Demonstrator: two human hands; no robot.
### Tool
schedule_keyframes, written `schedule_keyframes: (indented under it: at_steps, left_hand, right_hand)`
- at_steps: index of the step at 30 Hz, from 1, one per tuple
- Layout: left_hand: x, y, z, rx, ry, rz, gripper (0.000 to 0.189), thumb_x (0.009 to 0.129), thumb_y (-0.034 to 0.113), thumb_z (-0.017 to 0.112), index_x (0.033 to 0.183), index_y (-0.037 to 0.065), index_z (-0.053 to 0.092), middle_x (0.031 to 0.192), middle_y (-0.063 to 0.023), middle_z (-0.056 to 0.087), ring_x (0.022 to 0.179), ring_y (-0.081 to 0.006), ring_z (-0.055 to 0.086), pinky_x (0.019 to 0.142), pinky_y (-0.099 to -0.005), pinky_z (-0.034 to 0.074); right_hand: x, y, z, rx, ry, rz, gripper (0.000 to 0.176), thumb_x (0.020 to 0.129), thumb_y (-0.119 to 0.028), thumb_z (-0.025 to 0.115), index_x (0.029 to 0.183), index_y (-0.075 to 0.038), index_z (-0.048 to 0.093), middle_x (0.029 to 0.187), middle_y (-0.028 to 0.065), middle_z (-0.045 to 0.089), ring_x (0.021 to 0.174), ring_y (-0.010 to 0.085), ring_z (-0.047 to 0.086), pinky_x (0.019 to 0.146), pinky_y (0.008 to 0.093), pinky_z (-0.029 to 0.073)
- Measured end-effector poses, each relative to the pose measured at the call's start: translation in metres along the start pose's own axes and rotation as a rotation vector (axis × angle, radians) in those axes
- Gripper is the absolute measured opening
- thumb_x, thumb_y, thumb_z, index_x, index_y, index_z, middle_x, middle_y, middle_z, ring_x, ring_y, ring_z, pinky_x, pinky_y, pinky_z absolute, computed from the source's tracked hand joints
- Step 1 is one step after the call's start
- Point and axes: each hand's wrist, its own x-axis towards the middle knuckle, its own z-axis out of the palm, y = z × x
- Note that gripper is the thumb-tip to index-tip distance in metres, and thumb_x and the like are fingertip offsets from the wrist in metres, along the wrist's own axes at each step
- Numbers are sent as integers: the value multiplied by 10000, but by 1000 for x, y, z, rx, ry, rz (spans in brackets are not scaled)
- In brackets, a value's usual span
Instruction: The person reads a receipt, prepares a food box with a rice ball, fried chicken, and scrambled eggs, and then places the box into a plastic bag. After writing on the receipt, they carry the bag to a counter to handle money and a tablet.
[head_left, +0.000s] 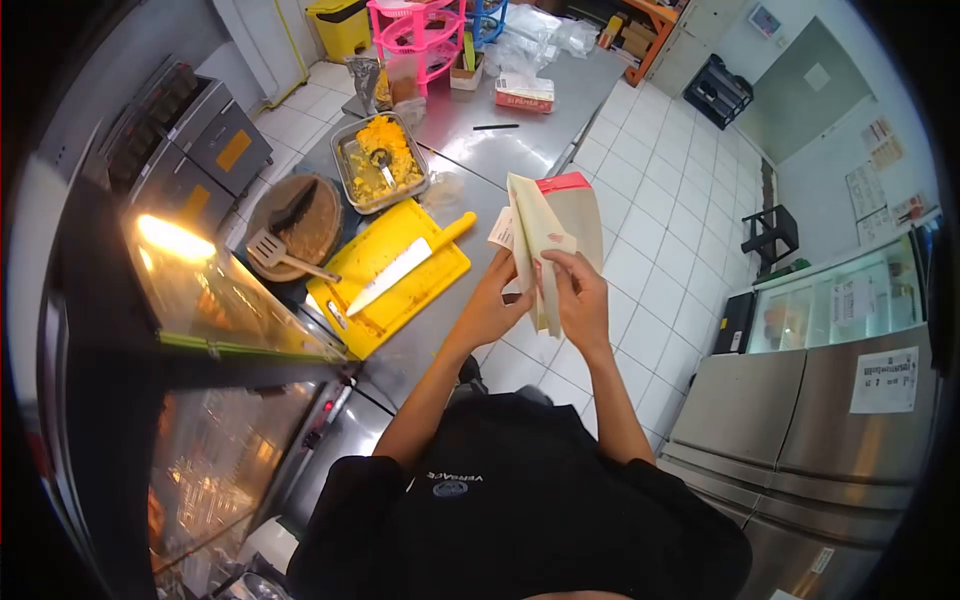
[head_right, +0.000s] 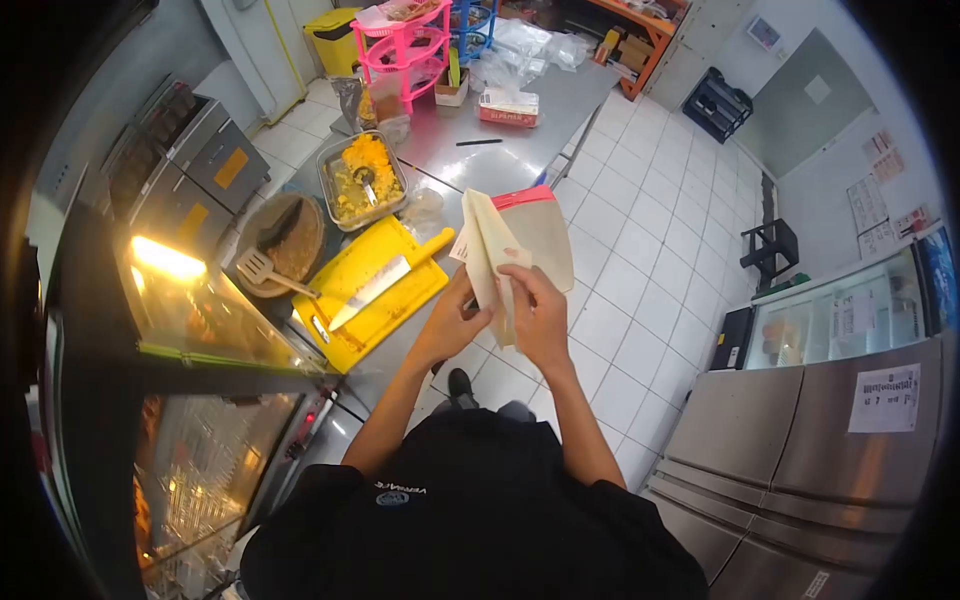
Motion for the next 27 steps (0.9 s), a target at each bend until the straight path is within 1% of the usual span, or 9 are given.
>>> schedule_keyframes:
  at_steps: [2, 3, 8, 11, 14, 15, 19, 22, 27]
  left_hand:
    - [36, -24, -15, -8, 65, -96, 531, 894, 83, 612, 1381, -14, 426, 1352, -200, 479, 1256, -321, 497, 926, -350, 512]
    - [55, -34, -14, 172, 145, 47, 447, 899, 41, 520, 1339, -3, 458, 1280, -232, 528, 1248, -372, 495, 995, -392, 448]
    - [135, -106, -32, 313, 223, -1, 364, 935, 61, 446, 1287, -21, 491, 1223, -252, 571, 1131, -410, 567, 952, -413, 452]
    - [177, -133, -44, 552, 329, -255, 396, 916, 123, 505, 1294, 4, 487, 1191, -264, 561, 1036, -482, 569, 861, -484, 486]
    - [228, -108, -48, 738, 192, -378, 366, 894, 106, 510, 1251, 26, 489, 1295, -219, 506, 982, -475, 594, 806, -538, 503]
    - [240, -95, -43, 740, 281, -245, 375, 871, 101, 534, 1242, 46, 526, 1278, -162, 551, 935, -430, 637, 771, -528, 526]
    - [317, -89, -12, 1066, 246, -522, 312, 837, 60, 531, 1122, 74, 658, 1143, -101, 648, 928, -338, 671, 758, -466, 551]
    - [375, -74, 18, 1149, 257, -462, 245, 819, 47, 540, 1012, 68, 688, 1068, -86, 663, 888, -316, 668, 736, -443, 555]
    - [455, -111, 26, 1252, 257, -560, 201, 821, 34, 562, 969, 68, 693, 1004, -92, 662, 850, -311, 655, 713, -430, 540]
  right_hand:
    - [43, 23, 10, 95, 63, -116, 172, 940, -5, 524, 1044, -20, 660, 859, 98, 627, 737, 167, 596, 675, 289, 463]
    - [59, 28, 15, -8, -6, -120, 168, 924, 8, 521, 1010, -30, 661, 886, 115, 646, 722, 206, 609, 657, 307, 462]
    - [158, 45, 9, -82, -291, -116, 176, 899, 10, 535, 996, -46, 670, 888, 109, 653, 748, 234, 634, 665, 326, 487]
    - [234, 45, -24, -34, -498, -98, 191, 908, 0, 526, 1028, -22, 672, 920, 107, 676, 798, 189, 657, 752, 304, 523]
    - [332, 37, -75, 77, -257, -22, 219, 967, -43, 486, 1023, 3, 692, 873, 30, 675, 787, 47, 589, 685, 220, 485]
    - [370, 43, -86, 70, -164, -73, 242, 972, -49, 466, 1033, 5, 694, 847, 10, 672, 745, 25, 567, 624, 193, 448]
    - [524, 54, -106, 425, -451, 18, 366, 876, 8, 425, 1188, 35, 616, 1008, 124, 680, 845, 121, 644, 589, 242, 513]
    - [607, 84, -64, 336, -713, -54, 365, 898, -8, 451, 1247, 36, 551, 1019, 153, 688, 954, 202, 693, 655, 311, 594]
    - [677, 179, 65, 240, -854, -113, 274, 938, -127, 580, 1160, 34, 580, 978, 141, 702, 826, 199, 715, 620, 299, 582]
